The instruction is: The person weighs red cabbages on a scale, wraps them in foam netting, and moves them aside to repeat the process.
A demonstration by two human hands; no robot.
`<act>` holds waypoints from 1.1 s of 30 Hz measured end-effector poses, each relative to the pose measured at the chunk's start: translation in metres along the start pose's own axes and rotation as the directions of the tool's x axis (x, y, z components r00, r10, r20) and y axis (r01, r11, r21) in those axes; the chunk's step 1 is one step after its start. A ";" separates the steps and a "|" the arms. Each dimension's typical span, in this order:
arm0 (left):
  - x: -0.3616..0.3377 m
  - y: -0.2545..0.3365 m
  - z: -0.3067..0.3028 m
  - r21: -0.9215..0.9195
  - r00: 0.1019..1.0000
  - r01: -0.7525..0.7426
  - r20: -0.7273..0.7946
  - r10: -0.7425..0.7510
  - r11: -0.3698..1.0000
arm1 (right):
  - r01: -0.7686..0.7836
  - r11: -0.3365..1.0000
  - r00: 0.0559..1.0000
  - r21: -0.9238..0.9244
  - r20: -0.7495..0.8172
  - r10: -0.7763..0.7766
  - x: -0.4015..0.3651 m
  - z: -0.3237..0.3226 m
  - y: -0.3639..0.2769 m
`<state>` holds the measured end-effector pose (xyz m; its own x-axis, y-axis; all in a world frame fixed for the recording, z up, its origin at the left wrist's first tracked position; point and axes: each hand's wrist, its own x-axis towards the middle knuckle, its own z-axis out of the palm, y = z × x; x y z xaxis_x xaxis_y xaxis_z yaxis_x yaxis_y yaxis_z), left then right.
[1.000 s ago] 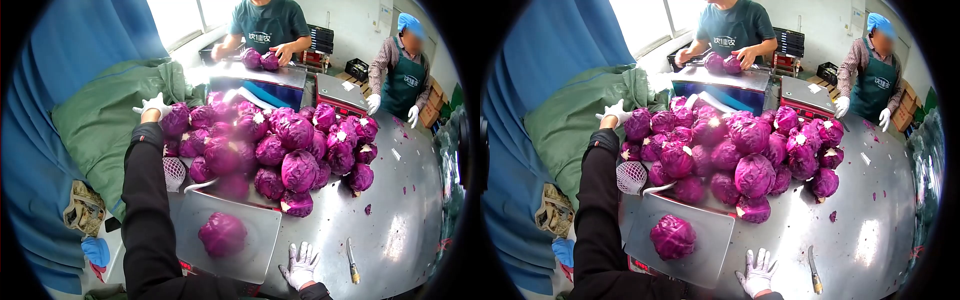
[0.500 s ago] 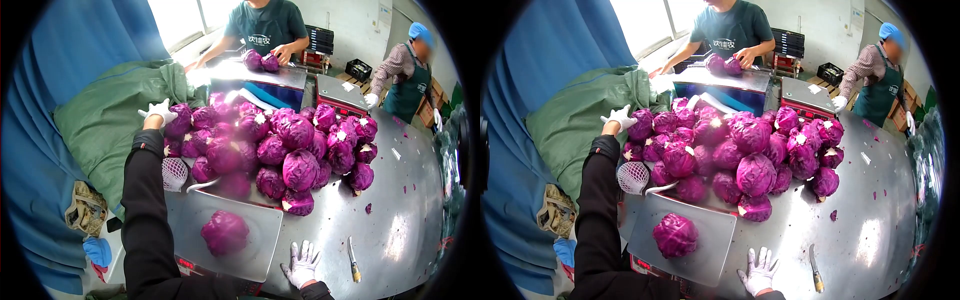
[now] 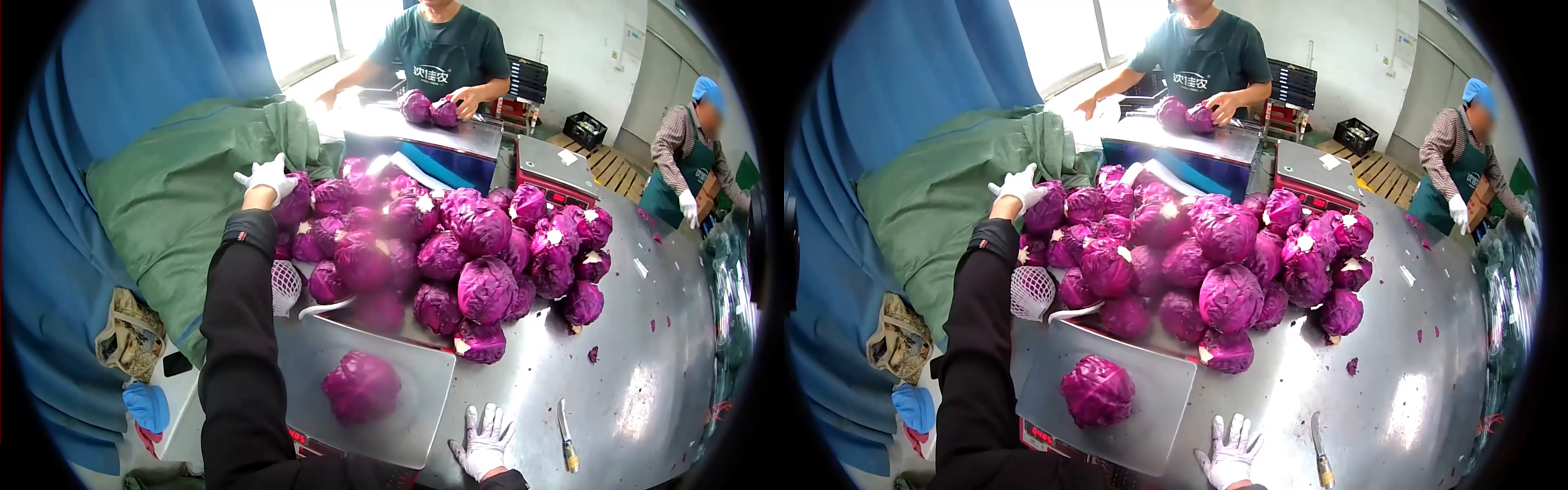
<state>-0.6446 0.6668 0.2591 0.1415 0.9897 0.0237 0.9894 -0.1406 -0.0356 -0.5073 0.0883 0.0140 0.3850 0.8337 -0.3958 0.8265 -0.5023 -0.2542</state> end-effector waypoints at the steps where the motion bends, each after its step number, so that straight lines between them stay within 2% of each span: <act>1: 0.001 0.000 0.000 -0.013 1.000 -0.007 -0.016 0.007 1.000 | -0.003 1.000 1.000 -0.004 0.004 0.003 0.000 -0.003 -0.002; 6: 0.013 0.000 0.008 -0.049 0.992 -0.031 -0.122 0.025 0.998 | -0.013 1.000 1.000 0.006 0.014 0.013 -0.001 -0.006 -0.003; 14: 0.030 -0.009 0.032 -0.114 0.863 -0.107 -0.504 0.036 0.988 | -0.032 0.999 0.999 -0.013 0.011 0.032 -0.001 -0.007 -0.004; 16: 0.032 -0.013 0.034 -0.249 0.822 -0.170 -0.569 -0.002 0.953 | -0.033 0.999 0.999 -0.012 0.015 0.033 -0.001 -0.006 -0.004; 17: 0.031 -0.013 0.035 -0.309 0.767 -0.233 -0.641 -0.020 0.922 | -0.033 0.999 0.999 -0.011 0.002 0.033 -0.001 -0.005 -0.004; 18: 0.042 -0.015 0.040 -0.450 0.703 -0.388 -0.709 -0.057 0.804 | -0.032 0.999 0.999 -0.011 -0.009 0.032 -0.001 -0.004 -0.004; 20: 0.051 -0.019 0.039 -0.662 0.707 -0.404 -0.664 -0.243 0.631 | -0.017 1.000 0.999 0.006 -0.034 0.017 -0.002 -0.011 -0.003; 21: 0.083 -0.041 0.052 -0.863 0.856 -0.340 -0.449 -0.256 0.375 | -0.003 1.000 0.999 0.025 -0.050 0.005 -0.004 -0.020 -0.004; 22: 0.033 -0.023 0.022 -0.985 0.964 -0.142 -0.116 -0.240 -0.097 | 0.011 0.999 0.998 0.047 -0.065 -0.008 -0.006 -0.025 -0.005; 24: -0.005 -0.024 -0.008 -0.824 0.995 0.066 0.097 -0.025 -0.563 | 0.066 0.987 0.975 0.145 -0.220 -0.033 -0.003 -0.032 0.003; 25: -0.016 -0.028 -0.011 -0.757 0.990 0.133 0.074 0.118 -0.639 | 0.107 0.945 0.963 0.309 -0.269 -0.021 0.001 -0.035 0.012; 26: -0.027 -0.019 -0.017 -0.777 0.989 0.140 0.143 0.044 -0.613 | 0.150 0.874 0.950 0.462 -0.311 0.001 0.005 -0.042 0.016; 28: -0.052 0.003 -0.015 -0.822 0.961 0.276 0.247 0.124 -0.499 | 0.251 0.889 0.844 0.382 -0.536 -0.008 0.016 -0.060 0.011; 29: -0.042 0.006 0.010 -0.796 0.908 0.341 0.141 0.394 -0.500 | 0.255 0.883 0.831 0.394 -0.556 0.008 0.024 -0.073 0.007; 30: -0.027 0.011 0.045 -0.775 0.778 0.407 0.016 0.628 -0.484 | 0.259 0.770 0.864 0.583 -0.496 0.086 0.034 -0.083 0.003; 32: -0.030 0.053 0.086 -0.827 0.786 0.392 0.073 0.614 -0.403 | 0.310 0.542 0.889 0.781 -0.440 0.127 0.048 -0.101 -0.007; 33: -0.019 0.054 0.108 -0.865 0.784 0.384 0.121 0.609 -0.323 | 0.343 0.524 0.883 0.780 -0.458 0.103 0.053 -0.108 -0.011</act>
<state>-0.5977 0.6439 0.1487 0.7097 0.6935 -0.1240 -0.2374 0.4011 0.8847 -0.4521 0.1627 0.0912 0.6129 0.7897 0.0281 0.2451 -0.1562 -0.9568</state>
